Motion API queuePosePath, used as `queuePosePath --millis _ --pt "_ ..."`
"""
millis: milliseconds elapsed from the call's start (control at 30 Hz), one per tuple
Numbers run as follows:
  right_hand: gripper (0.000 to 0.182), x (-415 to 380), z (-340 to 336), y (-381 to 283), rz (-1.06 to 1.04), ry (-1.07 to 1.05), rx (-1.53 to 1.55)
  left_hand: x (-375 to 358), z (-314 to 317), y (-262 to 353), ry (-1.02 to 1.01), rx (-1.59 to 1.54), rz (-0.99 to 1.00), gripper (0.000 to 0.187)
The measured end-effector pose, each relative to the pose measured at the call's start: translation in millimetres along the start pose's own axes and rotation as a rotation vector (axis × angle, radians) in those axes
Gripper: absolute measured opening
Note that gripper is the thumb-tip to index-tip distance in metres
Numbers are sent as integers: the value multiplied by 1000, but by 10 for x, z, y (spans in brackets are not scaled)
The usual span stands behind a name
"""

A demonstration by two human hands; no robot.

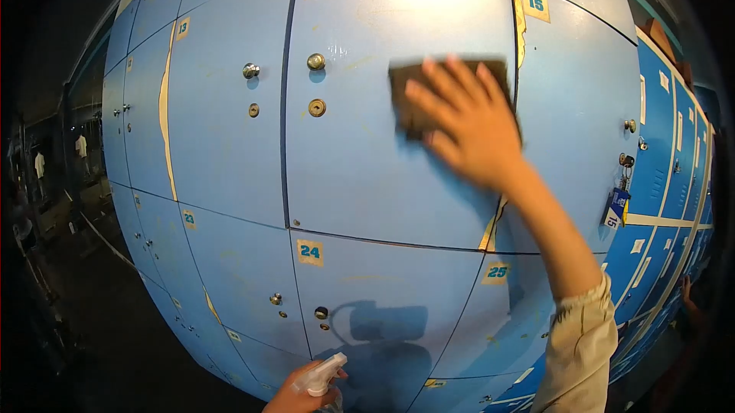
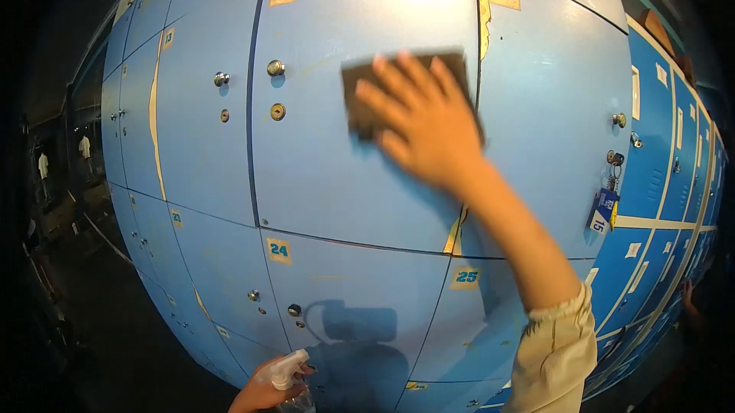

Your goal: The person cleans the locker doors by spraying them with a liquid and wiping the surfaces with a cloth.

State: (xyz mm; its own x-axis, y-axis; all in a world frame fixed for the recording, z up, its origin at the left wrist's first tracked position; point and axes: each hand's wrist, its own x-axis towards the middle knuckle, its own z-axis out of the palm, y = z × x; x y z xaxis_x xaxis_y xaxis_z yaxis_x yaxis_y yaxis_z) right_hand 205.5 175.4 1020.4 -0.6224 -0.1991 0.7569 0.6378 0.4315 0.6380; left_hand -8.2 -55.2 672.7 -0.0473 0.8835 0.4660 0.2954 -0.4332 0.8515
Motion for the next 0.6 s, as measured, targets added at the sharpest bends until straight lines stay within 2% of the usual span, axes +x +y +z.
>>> queuePosePath --millis 100,133,200,300,400,500,600 --pt "75 -700 -54 -557 -133 -259 185 20 1 117 -32 20 -123 55" --pt "77 -924 -61 -698 -191 -357 232 25 7 117 -30 -9 -102 54" --pt "80 -1314 -44 -871 -261 -380 275 49 29 96 -28 -71 -59 53" --pt "81 -1404 -54 -843 -295 -398 261 76 16 25 -68 -218 -266 52" --pt "79 -1169 -71 -649 -335 -394 235 90 44 -37 -50 -15 -40 51" --pt "75 -772 -66 -326 -220 -292 139 97 108 67 -21 -25 73 48" --pt "74 -234 -78 71 -76 -89 3 92 99 74 -45 -24 0 50"
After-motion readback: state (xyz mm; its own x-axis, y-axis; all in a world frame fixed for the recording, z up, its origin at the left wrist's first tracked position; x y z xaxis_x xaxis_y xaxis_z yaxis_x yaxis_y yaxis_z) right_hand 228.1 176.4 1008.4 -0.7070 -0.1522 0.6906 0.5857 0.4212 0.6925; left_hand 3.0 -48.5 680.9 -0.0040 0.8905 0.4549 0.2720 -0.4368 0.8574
